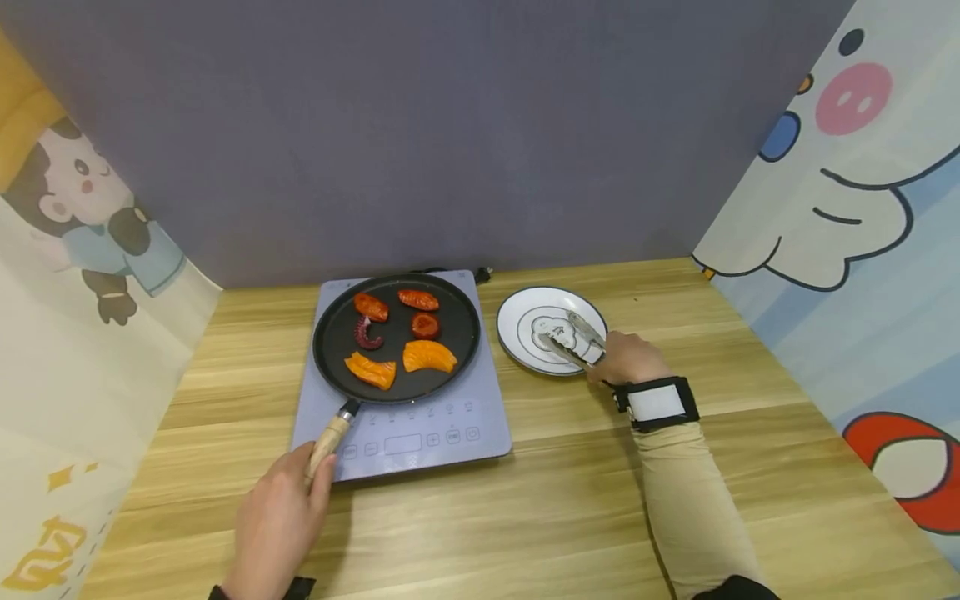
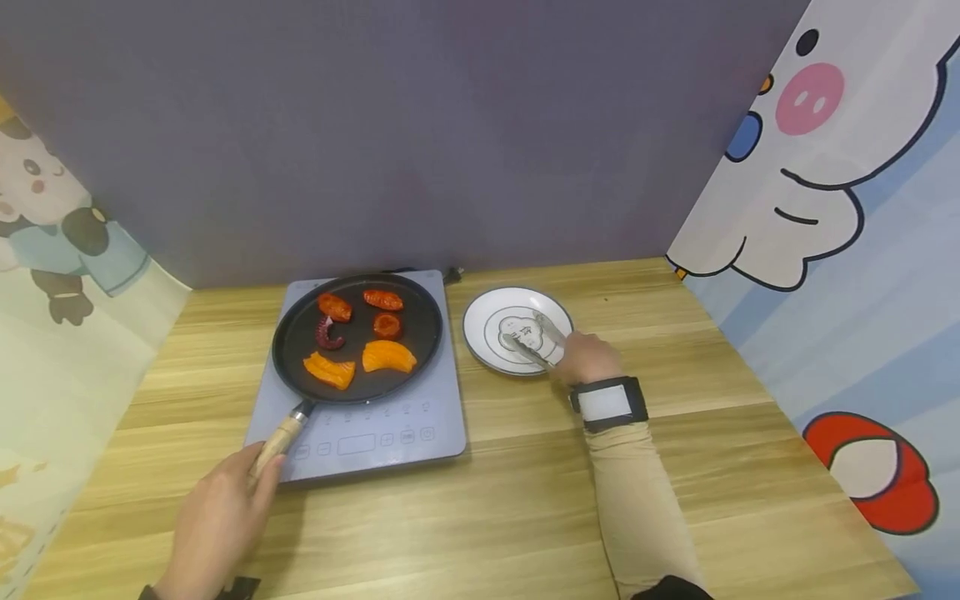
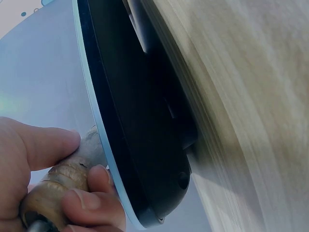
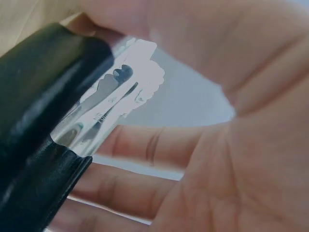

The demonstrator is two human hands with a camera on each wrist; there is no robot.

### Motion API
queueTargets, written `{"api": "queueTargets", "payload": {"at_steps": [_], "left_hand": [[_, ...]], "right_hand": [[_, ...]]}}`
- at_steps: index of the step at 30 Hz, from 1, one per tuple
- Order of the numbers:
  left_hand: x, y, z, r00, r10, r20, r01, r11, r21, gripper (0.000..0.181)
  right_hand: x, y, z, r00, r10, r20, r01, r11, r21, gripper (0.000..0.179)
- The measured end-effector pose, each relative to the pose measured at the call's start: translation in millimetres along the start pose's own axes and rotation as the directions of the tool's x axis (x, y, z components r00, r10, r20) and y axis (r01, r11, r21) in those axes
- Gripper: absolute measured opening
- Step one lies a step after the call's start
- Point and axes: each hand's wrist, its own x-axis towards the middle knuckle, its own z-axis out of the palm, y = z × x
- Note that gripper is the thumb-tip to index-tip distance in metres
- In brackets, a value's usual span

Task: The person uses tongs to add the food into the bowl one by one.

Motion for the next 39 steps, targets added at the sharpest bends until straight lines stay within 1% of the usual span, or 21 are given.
{"api": "queueTargets", "payload": {"at_steps": [6,17,25,39], "left_hand": [[-0.3,0.2,0.1,1.0,0.011,-0.013,-0.011,1.0,0.004,0.024],[-1.0,0.2,-0.7,1.0,0.009,-0.011,-0.009,1.0,0.003,0.023],[-1.1,-0.4,-0.4,1.0,0.006,-0.007,-0.006,1.0,0.002,0.023],[-1.2,-0.9,0.1,1.0,0.005,-0.014,-0.005,1.0,0.003,0.024]], "right_hand": [[-0.6,10.8,-5.0,0.998,0.051,0.03,-0.052,0.998,0.031,0.046],[2.3,19.7,-3.5,0.996,0.086,0.035,-0.087,0.995,0.043,0.053],[3.3,19.2,-3.6,0.996,0.071,0.05,-0.073,0.996,0.05,0.051],[2.1,19.3,-3.8,0.998,0.058,0.033,-0.06,0.997,0.056,0.052]]}}
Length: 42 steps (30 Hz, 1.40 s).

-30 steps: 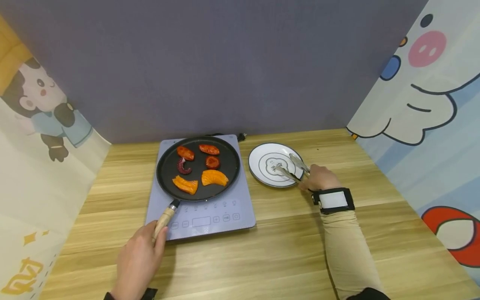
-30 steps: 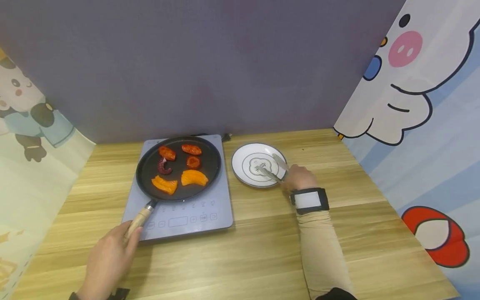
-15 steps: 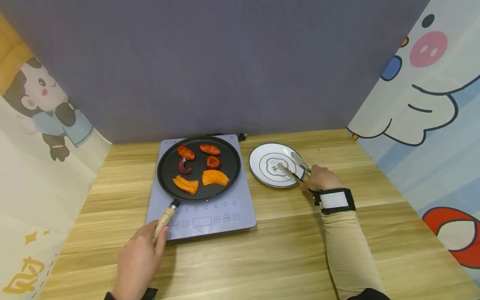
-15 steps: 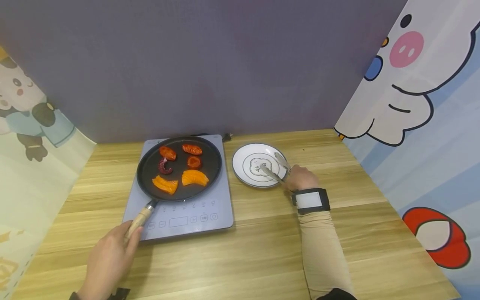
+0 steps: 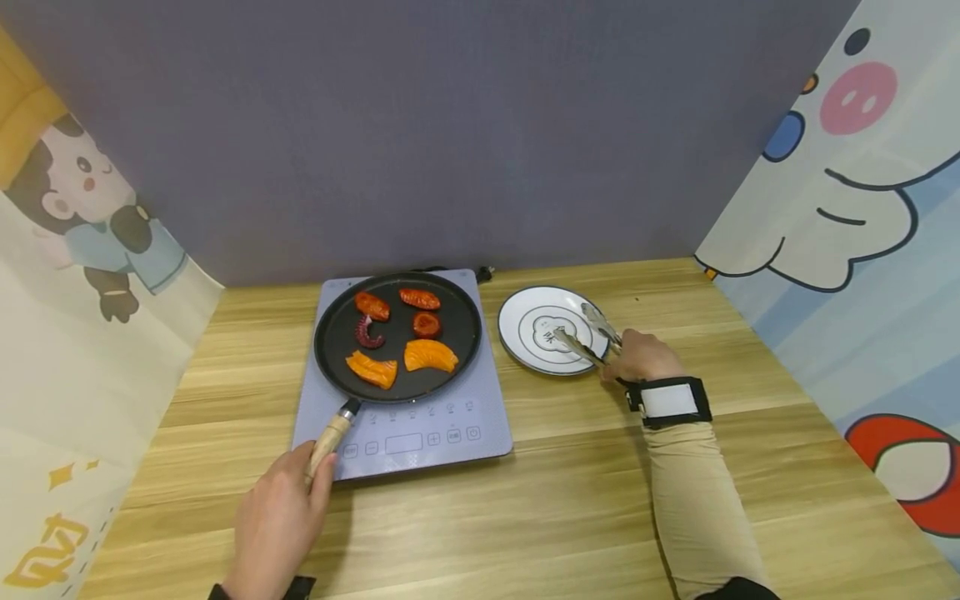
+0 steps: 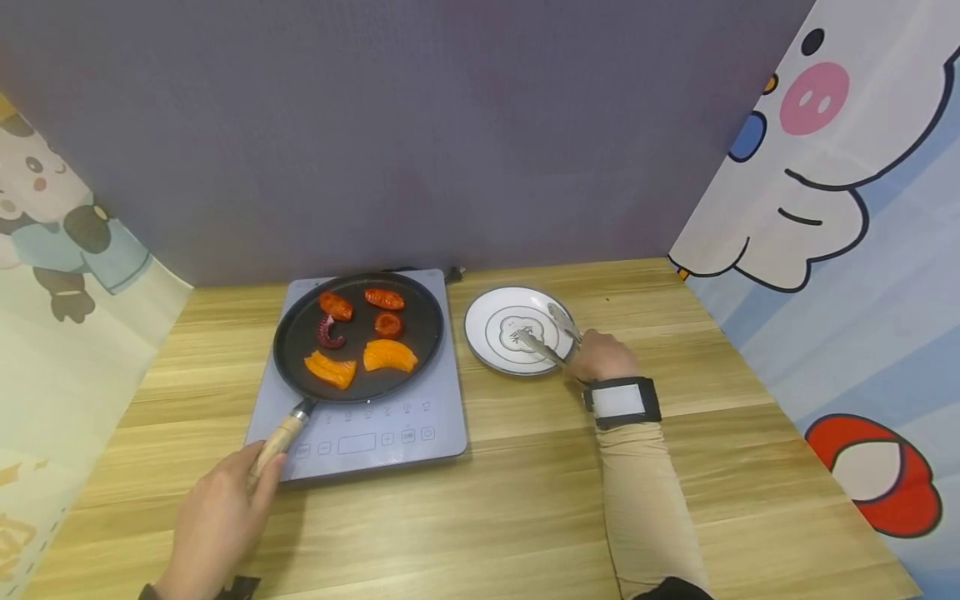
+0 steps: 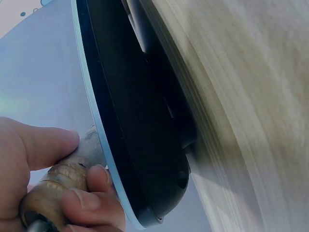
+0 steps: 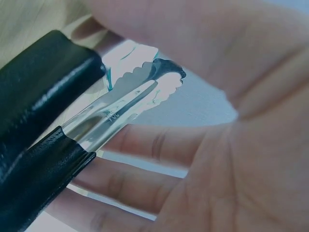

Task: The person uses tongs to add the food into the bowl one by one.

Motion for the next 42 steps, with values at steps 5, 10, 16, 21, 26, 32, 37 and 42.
{"api": "queueTargets", "payload": {"at_steps": [5,10,16,21,26,32,37,42], "left_hand": [[0.5,0.2,0.2,1.0,0.001,0.003,-0.001,1.0,-0.003,0.025],[0.5,0.8,0.1,1.0,-0.014,0.012,0.014,1.0,0.0,0.025],[0.8,1.7,0.0,0.999,-0.032,0.027,0.032,0.999,-0.002,0.026],[0.7,2.5,-0.1,0.999,-0.034,0.029,0.034,0.999,0.003,0.025],[-0.1,4.0,-1.9,0.997,-0.063,0.052,0.063,0.998,0.009,0.03],[0.9,6.3,-5.5,0.997,-0.063,0.052,0.06,0.996,0.061,0.04],[0.9,9.6,-9.1,0.999,-0.016,0.03,0.013,0.994,0.108,0.04],[-0.9,14.3,-12.7,1.0,0.01,-0.001,-0.01,0.988,0.152,0.049]], "right_hand": [[-1.1,0.3,-1.0,1.0,0.0,-0.002,0.0,1.0,0.003,0.052],[-1.3,1.6,-1.4,1.0,-0.002,0.006,0.002,1.0,-0.001,0.055],[-2.3,1.5,-3.1,1.0,0.002,0.018,-0.002,1.0,-0.007,0.061],[-7.0,-3.5,-7.1,1.0,0.003,-0.002,-0.003,1.0,-0.016,0.068],[-13.2,-10.8,-11.7,1.0,-0.01,-0.029,0.009,0.999,-0.033,0.078],[-21.5,-19.6,-16.1,0.996,-0.039,-0.082,0.034,0.998,-0.06,0.086],[-27.7,-29.2,-17.2,0.987,-0.06,-0.15,0.052,0.997,-0.059,0.084],[-32.5,-37.0,-16.3,0.976,-0.081,-0.204,0.066,0.995,-0.077,0.082]]}}
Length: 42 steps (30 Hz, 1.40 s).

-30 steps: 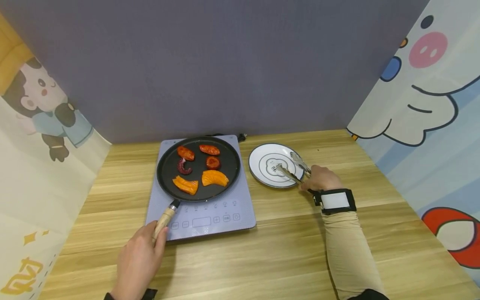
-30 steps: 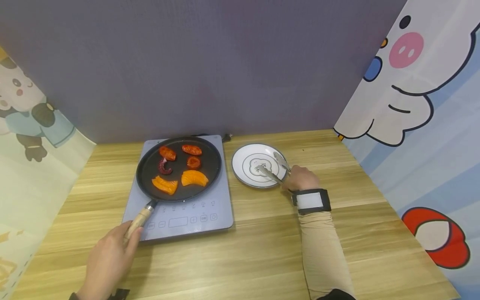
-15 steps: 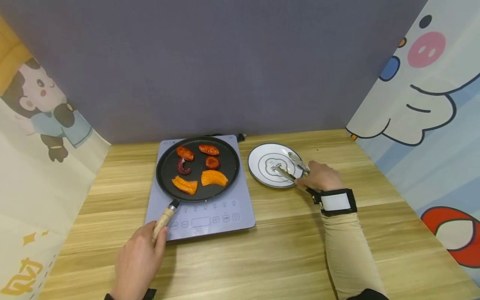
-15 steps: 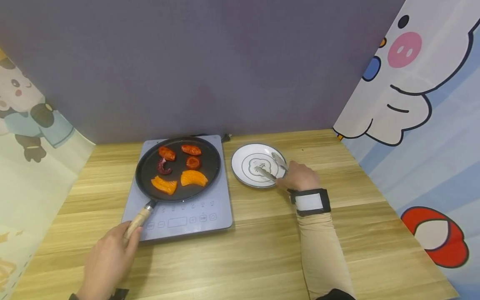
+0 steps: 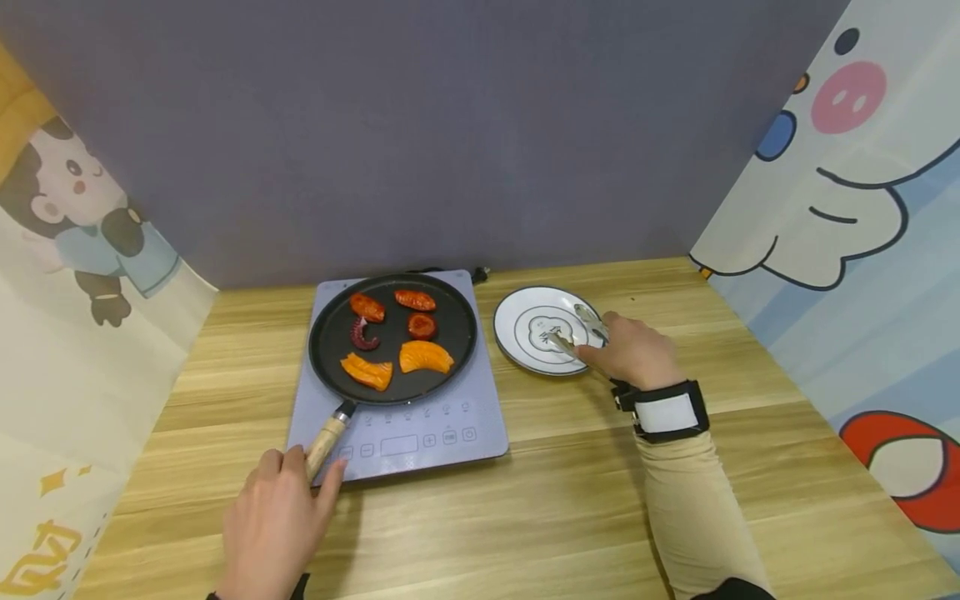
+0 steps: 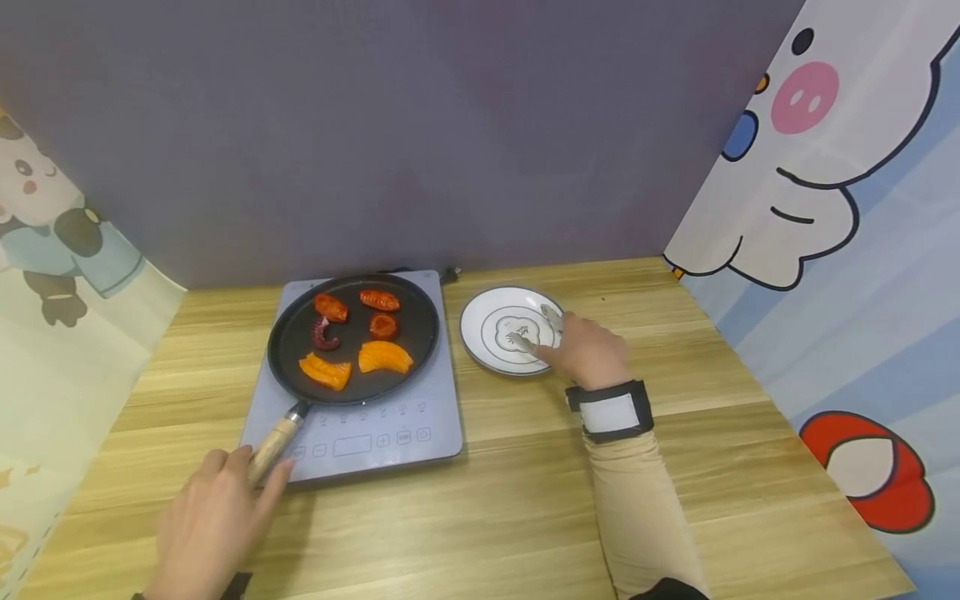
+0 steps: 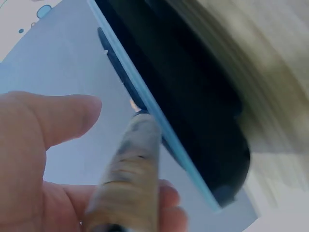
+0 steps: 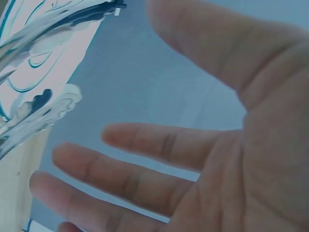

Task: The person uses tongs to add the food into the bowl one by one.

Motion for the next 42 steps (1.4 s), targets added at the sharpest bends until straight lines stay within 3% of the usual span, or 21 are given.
{"api": "queueTargets", "payload": {"at_steps": [5,9,17,21,26,30,35,42], "left_hand": [[4.8,3.5,-2.8,0.994,0.075,-0.081,-0.073,0.997,0.025,0.053],[14.2,5.7,-4.5,0.972,0.169,-0.162,-0.159,0.985,0.074,0.059],[35.2,20.2,-8.9,0.944,0.251,-0.214,-0.232,0.966,0.11,0.061],[44.2,29.8,-11.6,0.939,0.272,-0.212,-0.26,0.962,0.08,0.062],[54.6,41.6,-13.3,0.926,0.318,-0.203,-0.322,0.947,0.011,0.053],[60.6,50.4,-14.7,0.916,0.342,-0.211,-0.352,0.936,-0.013,0.053],[66.7,59.5,-16.3,0.913,0.354,-0.202,-0.367,0.93,-0.03,0.056],[74.5,65.8,-17.1,0.908,0.374,-0.188,-0.391,0.918,-0.061,0.061]], "right_hand": [[-7.6,-10.3,-3.6,0.999,-0.013,-0.034,0.012,1.0,-0.022,0.086],[-14.4,-21.3,-7.0,0.997,-0.041,-0.064,0.038,0.998,-0.04,0.085],[-19.9,-36.3,-4.5,0.979,-0.135,-0.151,0.127,0.99,-0.062,0.073],[-22.2,-41.5,-2.4,0.943,-0.205,-0.263,0.198,0.979,-0.054,0.062],[-26.2,-47.5,0.0,0.866,-0.292,-0.406,0.294,0.954,-0.06,0.05],[-28.5,-52.2,1.5,0.817,-0.346,-0.461,0.352,0.933,-0.077,0.047],[-30.9,-59.5,3.3,0.782,-0.384,-0.491,0.382,0.918,-0.11,0.044],[-31.0,-75.7,2.3,0.754,-0.403,-0.518,0.417,0.904,-0.097,0.042]]}}
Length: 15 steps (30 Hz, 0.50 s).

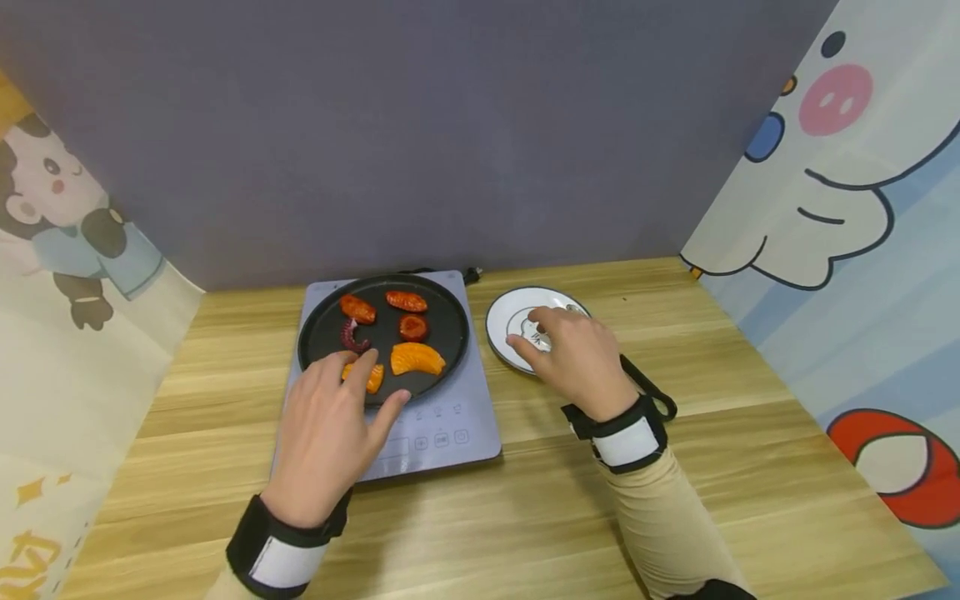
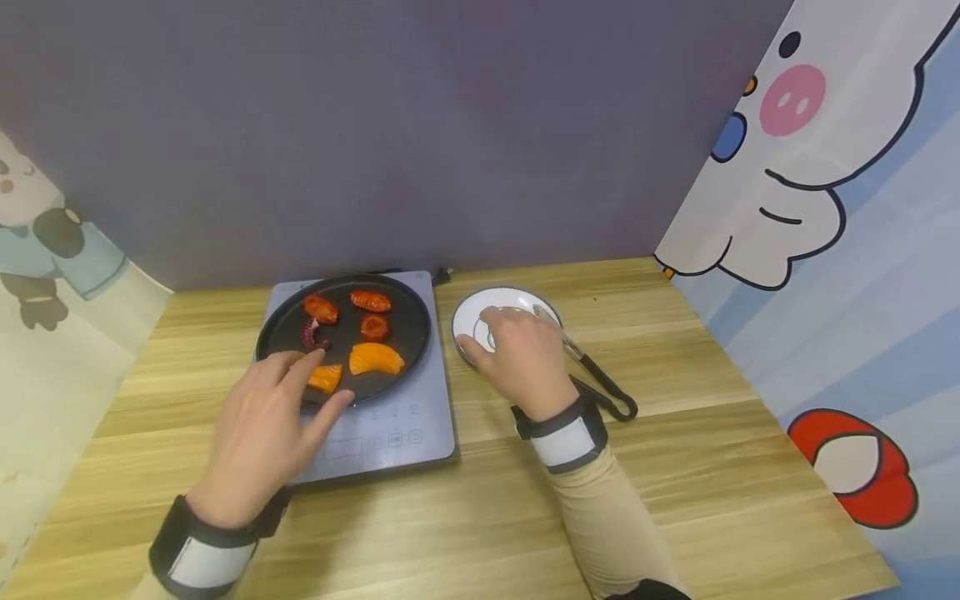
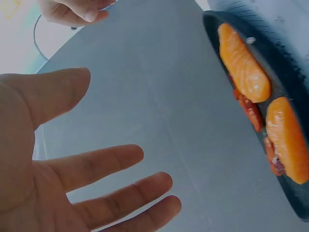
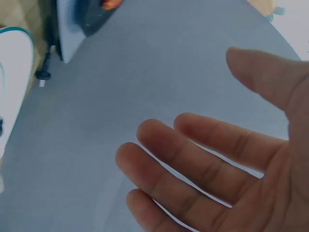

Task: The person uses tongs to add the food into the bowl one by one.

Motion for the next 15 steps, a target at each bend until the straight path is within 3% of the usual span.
{"api": "queueTargets", "payload": {"at_steps": [9,15], "left_hand": [[16.4,7.6,-2.1,0.998,0.056,-0.039,-0.058,0.998,-0.04,0.064],[22.8,0.9,-4.3,0.991,0.103,-0.088,-0.108,0.993,-0.046,0.067]], "right_hand": [[15.0,-34.3,-7.9,0.993,-0.09,-0.083,0.096,0.992,0.082,0.036],[22.1,-55.8,-8.5,0.95,-0.221,-0.223,0.268,0.94,0.21,0.031]]}}
